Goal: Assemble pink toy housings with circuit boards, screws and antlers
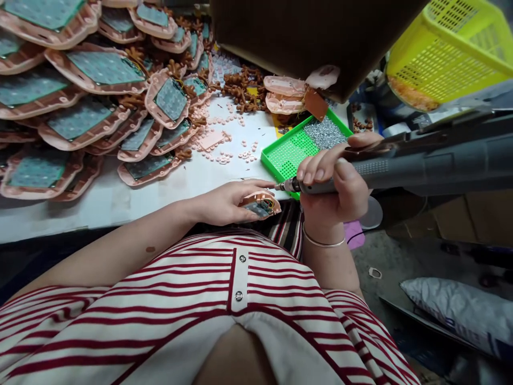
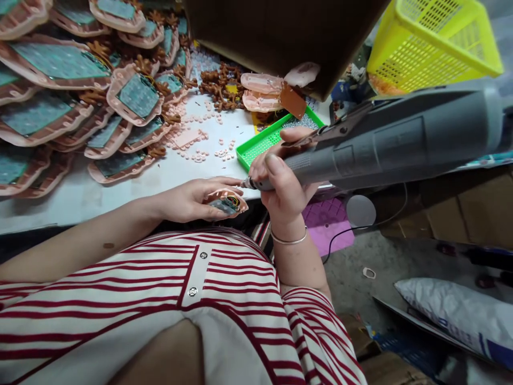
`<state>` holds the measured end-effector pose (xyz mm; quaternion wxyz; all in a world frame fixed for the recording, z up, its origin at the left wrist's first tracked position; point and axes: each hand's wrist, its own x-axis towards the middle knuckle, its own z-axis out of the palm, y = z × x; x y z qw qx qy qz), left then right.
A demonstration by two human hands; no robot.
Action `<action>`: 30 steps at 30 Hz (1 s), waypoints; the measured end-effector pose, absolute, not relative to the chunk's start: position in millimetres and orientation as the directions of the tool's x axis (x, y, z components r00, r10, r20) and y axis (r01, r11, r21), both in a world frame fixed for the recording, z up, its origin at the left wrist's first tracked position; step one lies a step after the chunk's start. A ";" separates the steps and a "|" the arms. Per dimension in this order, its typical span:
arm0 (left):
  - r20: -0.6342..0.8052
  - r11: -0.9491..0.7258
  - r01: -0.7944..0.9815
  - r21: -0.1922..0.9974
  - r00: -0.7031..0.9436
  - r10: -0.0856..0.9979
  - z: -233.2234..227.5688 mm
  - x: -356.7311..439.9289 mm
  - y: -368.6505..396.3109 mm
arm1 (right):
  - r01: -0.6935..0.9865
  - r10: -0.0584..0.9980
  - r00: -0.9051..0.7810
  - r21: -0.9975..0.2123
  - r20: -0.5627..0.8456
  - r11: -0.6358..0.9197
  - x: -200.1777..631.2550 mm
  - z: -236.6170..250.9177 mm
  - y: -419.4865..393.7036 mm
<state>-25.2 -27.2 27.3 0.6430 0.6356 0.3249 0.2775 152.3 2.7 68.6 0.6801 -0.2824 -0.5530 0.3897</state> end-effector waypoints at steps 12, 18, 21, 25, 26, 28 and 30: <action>0.041 -0.241 0.213 0.947 0.663 0.748 29.5 -25.7 -29.2 | -0.269 0.813 0.095 -0.771 0.574 0.577 156.4 75.8 -3.6; 0.045 -0.293 0.261 0.920 0.671 0.740 25.4 -28.4 -30.3 | -0.348 0.808 0.099 -0.741 0.580 0.575 156.4 74.7 -3.4; 0.023 -0.289 0.295 0.911 0.662 0.749 22.8 -28.2 -30.3 | -0.326 0.810 0.119 -0.748 0.574 0.578 156.5 74.8 -3.0; 0.032 -0.317 0.301 0.900 0.677 0.735 23.5 -26.0 -31.1 | -0.331 0.798 0.094 -0.737 0.595 0.589 156.0 75.3 -3.7; 0.040 -0.332 0.300 0.895 0.685 0.727 24.5 -25.4 -31.5 | -0.338 0.797 0.083 -0.735 0.599 0.588 155.6 75.6 -4.3; 0.056 -0.362 0.300 0.882 0.697 0.715 26.3 -24.4 -32.4 | -0.339 0.805 0.068 -0.745 0.589 0.574 154.7 76.2 -6.0; 0.075 -0.387 0.299 0.872 0.701 0.710 27.3 -23.9 -33.3 | -0.324 0.820 0.061 -0.766 0.569 0.555 153.9 76.7 -7.9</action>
